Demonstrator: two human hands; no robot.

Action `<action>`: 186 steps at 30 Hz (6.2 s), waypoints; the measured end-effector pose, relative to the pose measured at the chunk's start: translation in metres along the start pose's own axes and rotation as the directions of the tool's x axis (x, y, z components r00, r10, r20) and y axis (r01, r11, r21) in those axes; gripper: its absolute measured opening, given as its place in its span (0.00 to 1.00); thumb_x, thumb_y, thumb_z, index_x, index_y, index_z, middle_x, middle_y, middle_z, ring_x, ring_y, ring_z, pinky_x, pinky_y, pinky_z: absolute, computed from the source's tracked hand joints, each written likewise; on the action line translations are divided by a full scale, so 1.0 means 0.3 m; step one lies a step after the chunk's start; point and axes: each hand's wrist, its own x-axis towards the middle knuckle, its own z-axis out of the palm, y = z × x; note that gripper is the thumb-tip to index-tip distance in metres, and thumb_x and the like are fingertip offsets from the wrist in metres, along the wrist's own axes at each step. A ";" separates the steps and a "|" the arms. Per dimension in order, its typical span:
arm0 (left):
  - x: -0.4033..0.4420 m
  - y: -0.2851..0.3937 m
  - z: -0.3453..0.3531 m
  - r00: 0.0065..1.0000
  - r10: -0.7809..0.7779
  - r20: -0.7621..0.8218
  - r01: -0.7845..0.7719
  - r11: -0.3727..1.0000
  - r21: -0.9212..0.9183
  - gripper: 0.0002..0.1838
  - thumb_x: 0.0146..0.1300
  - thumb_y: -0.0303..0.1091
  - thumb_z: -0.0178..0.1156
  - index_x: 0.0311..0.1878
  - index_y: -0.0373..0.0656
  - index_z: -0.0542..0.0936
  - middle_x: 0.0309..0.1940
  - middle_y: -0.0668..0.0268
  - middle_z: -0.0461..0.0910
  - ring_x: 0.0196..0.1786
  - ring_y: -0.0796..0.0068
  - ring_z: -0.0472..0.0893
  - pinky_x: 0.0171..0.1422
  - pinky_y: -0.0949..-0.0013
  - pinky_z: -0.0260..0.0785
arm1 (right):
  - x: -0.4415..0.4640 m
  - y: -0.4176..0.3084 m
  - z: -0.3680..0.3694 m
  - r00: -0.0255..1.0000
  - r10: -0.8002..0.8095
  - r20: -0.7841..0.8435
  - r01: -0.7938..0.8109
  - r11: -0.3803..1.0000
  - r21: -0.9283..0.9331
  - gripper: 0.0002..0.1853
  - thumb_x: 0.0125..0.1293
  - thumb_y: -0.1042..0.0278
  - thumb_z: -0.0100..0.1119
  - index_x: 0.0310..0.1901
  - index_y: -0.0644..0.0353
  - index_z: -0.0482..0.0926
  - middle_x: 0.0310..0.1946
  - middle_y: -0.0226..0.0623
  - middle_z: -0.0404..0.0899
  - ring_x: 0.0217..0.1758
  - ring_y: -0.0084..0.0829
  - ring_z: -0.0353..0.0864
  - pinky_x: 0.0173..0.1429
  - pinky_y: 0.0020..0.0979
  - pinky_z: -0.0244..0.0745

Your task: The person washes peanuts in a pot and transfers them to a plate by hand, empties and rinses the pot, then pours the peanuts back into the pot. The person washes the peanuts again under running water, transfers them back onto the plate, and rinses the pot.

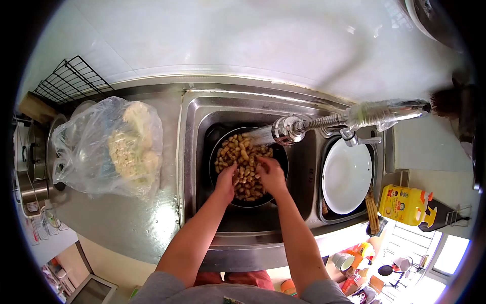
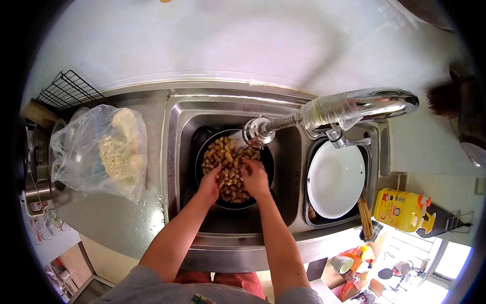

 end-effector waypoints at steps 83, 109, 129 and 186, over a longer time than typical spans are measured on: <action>0.082 -0.013 -0.010 0.683 0.317 0.658 -0.387 -0.607 0.694 0.55 0.50 0.63 0.62 0.73 0.43 0.49 0.73 0.52 0.42 0.75 0.52 0.39 0.75 0.47 0.31 | 0.079 0.073 0.122 0.983 -0.172 0.070 0.177 0.751 -0.636 0.27 0.67 0.57 0.47 0.68 0.46 0.58 0.69 0.48 0.50 0.73 0.44 0.48 0.70 0.54 0.45; -0.131 -0.090 -0.019 0.922 0.263 0.286 -0.388 0.662 0.641 0.17 0.68 0.37 0.53 0.55 0.37 0.75 0.43 0.64 0.77 0.45 0.74 0.76 0.49 0.72 0.67 | -0.124 -0.082 -0.603 0.516 0.141 -0.845 0.129 0.962 0.239 0.39 0.59 0.79 0.53 0.71 0.58 0.45 0.61 0.52 0.64 0.63 0.38 0.66 0.62 0.36 0.65; -0.120 -0.140 -0.069 0.923 0.278 0.267 -0.385 0.655 0.650 0.14 0.65 0.32 0.55 0.52 0.39 0.77 0.41 0.67 0.78 0.43 0.78 0.75 0.47 0.75 0.66 | -0.032 -0.156 -0.656 0.431 -0.169 -0.886 0.260 0.964 -0.058 0.40 0.57 0.79 0.55 0.71 0.60 0.49 0.67 0.50 0.57 0.71 0.44 0.55 0.72 0.35 0.50; -0.002 0.101 -0.009 0.966 0.232 0.110 -0.256 0.908 0.333 0.16 0.61 0.38 0.59 0.50 0.44 0.75 0.47 0.62 0.75 0.44 0.73 0.76 0.46 0.73 0.70 | 0.003 -0.081 -0.070 0.977 -0.200 0.075 0.203 0.978 -0.043 0.30 0.48 0.70 0.66 0.56 0.55 0.72 0.58 0.46 0.67 0.61 0.47 0.68 0.63 0.39 0.66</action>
